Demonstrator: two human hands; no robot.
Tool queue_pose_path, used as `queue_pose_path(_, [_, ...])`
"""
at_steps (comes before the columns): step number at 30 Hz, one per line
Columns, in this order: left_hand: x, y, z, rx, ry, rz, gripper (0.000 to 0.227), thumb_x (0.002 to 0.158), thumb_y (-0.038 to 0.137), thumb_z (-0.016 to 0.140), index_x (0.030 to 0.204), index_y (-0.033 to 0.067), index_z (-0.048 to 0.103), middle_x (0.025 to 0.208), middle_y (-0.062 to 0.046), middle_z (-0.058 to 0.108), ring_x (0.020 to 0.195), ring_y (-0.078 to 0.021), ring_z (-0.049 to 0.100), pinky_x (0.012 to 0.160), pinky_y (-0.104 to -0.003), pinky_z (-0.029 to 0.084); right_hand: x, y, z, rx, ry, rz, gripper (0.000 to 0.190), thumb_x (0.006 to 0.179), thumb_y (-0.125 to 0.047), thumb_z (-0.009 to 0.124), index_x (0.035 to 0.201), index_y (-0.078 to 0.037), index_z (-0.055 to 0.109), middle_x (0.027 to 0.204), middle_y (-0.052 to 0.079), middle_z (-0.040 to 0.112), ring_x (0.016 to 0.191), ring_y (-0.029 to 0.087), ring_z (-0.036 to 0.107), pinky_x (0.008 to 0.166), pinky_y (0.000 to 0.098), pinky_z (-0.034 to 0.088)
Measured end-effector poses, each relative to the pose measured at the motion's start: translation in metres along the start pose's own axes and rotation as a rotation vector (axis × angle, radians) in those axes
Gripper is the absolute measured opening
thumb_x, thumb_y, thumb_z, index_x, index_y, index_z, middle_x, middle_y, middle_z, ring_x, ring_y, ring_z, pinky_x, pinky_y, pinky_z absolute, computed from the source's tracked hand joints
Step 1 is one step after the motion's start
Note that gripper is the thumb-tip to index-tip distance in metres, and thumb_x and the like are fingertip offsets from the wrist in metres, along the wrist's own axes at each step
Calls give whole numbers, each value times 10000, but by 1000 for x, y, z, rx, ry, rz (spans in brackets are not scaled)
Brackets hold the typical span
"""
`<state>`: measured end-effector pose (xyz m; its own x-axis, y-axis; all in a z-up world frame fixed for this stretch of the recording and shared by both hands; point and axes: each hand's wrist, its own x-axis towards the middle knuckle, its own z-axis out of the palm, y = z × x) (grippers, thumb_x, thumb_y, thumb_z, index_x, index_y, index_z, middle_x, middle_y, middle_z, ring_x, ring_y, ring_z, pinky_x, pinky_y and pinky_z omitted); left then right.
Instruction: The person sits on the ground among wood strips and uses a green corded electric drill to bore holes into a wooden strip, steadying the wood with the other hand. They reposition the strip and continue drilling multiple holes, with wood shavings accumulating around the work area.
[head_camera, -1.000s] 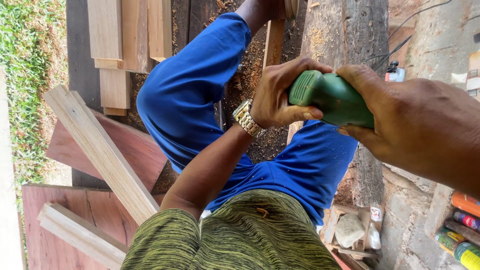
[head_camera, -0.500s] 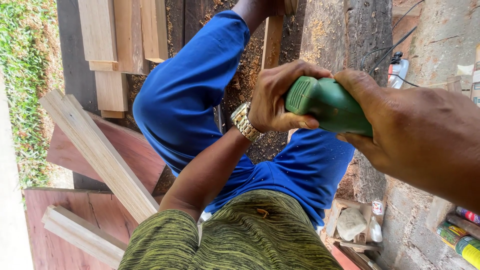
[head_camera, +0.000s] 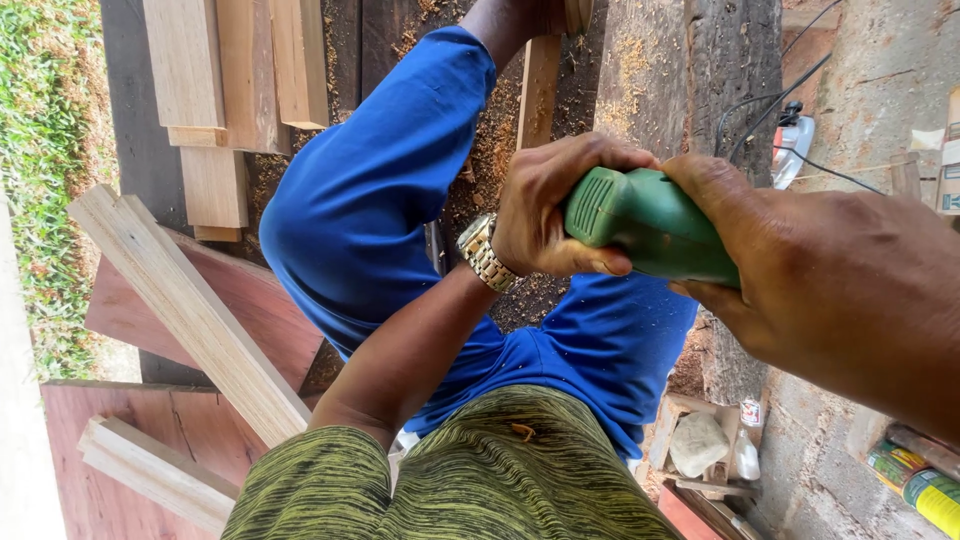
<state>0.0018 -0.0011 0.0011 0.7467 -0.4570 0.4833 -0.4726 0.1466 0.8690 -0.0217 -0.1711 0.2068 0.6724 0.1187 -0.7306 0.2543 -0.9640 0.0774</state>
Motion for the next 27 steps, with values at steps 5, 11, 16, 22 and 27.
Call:
queue_pose_path(5, [0,0,0,7,15,10,808,779,675,833,1274,61,658,1172,-100,746,1076,-239,781,971,-339,634,4,-3,-5,-39,-23,-1,784,867,-465,724,1535,-244,378,821,70,754,650,224,757,582,352,606])
queue_pose_path(11, [0,0,-1,8,18,-3,807,791,670,839,1283,58,652,1189,-94,745,1093,-236,781,985,-334,634,8,2,1,-36,-9,-34,776,866,-457,721,1530,-234,387,857,71,755,640,210,764,556,323,607])
queue_pose_path(16, [0,0,-3,24,9,4,812,772,656,863,1276,54,654,1185,-101,746,1089,-247,777,978,-341,631,10,-1,-2,-91,-9,-16,742,889,-499,697,1528,-256,407,859,44,760,627,180,759,540,303,596])
queue_pose_path(22, [-1,0,-1,31,41,1,792,757,640,870,1265,70,659,1181,-91,744,1101,-244,774,996,-341,626,14,2,7,-107,27,-48,784,872,-505,706,1548,-245,405,881,44,763,619,182,755,521,308,595])
queue_pose_path(27, [-3,-3,1,41,44,3,798,752,647,867,1261,69,661,1207,-94,744,1101,-251,771,999,-350,620,16,4,6,-113,-12,-58,773,878,-476,703,1546,-239,396,896,40,759,632,180,756,533,308,597])
